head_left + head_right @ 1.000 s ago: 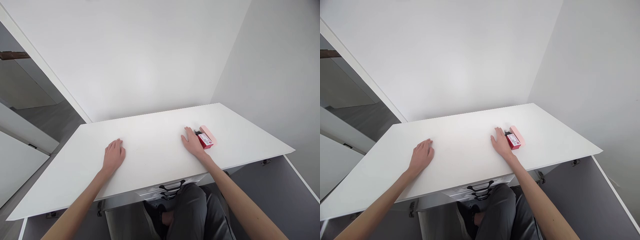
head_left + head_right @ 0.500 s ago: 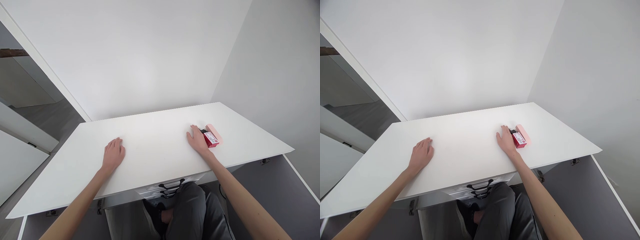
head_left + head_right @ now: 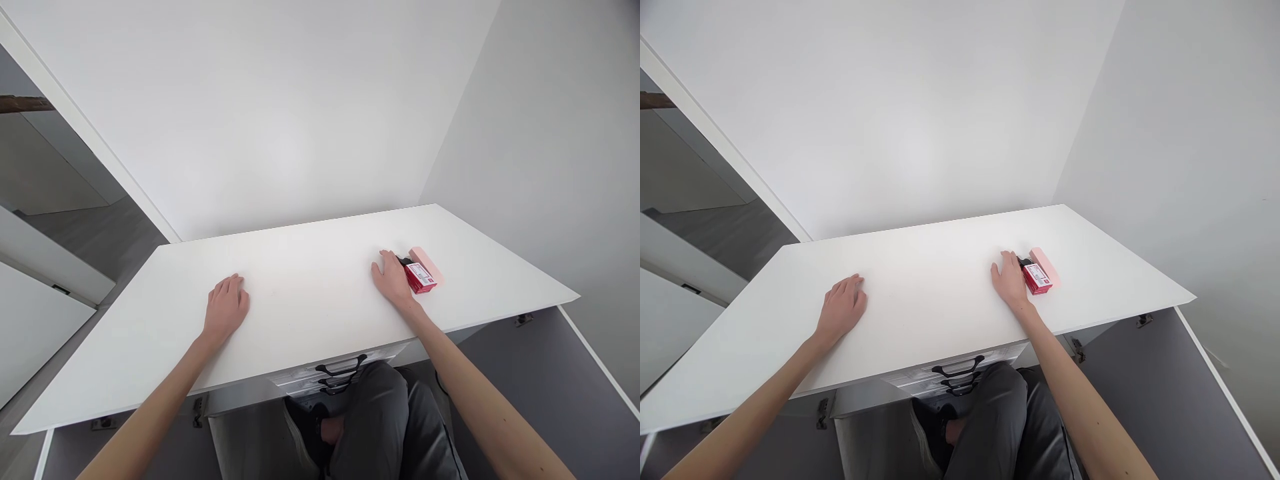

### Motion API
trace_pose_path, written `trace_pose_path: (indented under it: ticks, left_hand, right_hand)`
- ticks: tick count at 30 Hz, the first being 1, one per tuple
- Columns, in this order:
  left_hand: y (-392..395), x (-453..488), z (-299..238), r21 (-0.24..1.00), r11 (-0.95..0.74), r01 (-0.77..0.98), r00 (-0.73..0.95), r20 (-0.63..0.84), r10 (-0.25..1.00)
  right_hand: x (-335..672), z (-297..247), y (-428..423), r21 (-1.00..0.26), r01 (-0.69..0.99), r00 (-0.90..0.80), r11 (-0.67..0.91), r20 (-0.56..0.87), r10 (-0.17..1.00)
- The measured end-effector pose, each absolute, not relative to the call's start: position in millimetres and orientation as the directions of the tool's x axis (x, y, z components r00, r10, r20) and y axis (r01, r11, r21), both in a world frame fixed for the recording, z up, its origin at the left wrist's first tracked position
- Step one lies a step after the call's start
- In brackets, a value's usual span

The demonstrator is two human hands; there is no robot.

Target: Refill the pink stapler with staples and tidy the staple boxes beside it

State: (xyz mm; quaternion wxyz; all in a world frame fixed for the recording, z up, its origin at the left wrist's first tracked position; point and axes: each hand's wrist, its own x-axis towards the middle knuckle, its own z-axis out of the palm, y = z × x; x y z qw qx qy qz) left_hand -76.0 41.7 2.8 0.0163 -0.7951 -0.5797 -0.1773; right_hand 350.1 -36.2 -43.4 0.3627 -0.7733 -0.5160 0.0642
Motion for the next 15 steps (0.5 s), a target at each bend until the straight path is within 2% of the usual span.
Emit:
trace_pose_path:
  ticks: [8,15]
  left_hand:
    - [32.9,-70.9,2.0,0.169,-0.315,0.934,0.261,0.282,0.923]
    - [4.7,-58.5,-1.8,0.113,-0.294,0.949,0.26,0.245,0.934]
  right_hand:
    - [319.6,-40.2,-60.3,-0.403,0.914,0.155,-0.042,0.254,0.955]
    - [298.6,-38.7,-92.3,-0.293,0.956,0.041,0.021,0.204,0.978]
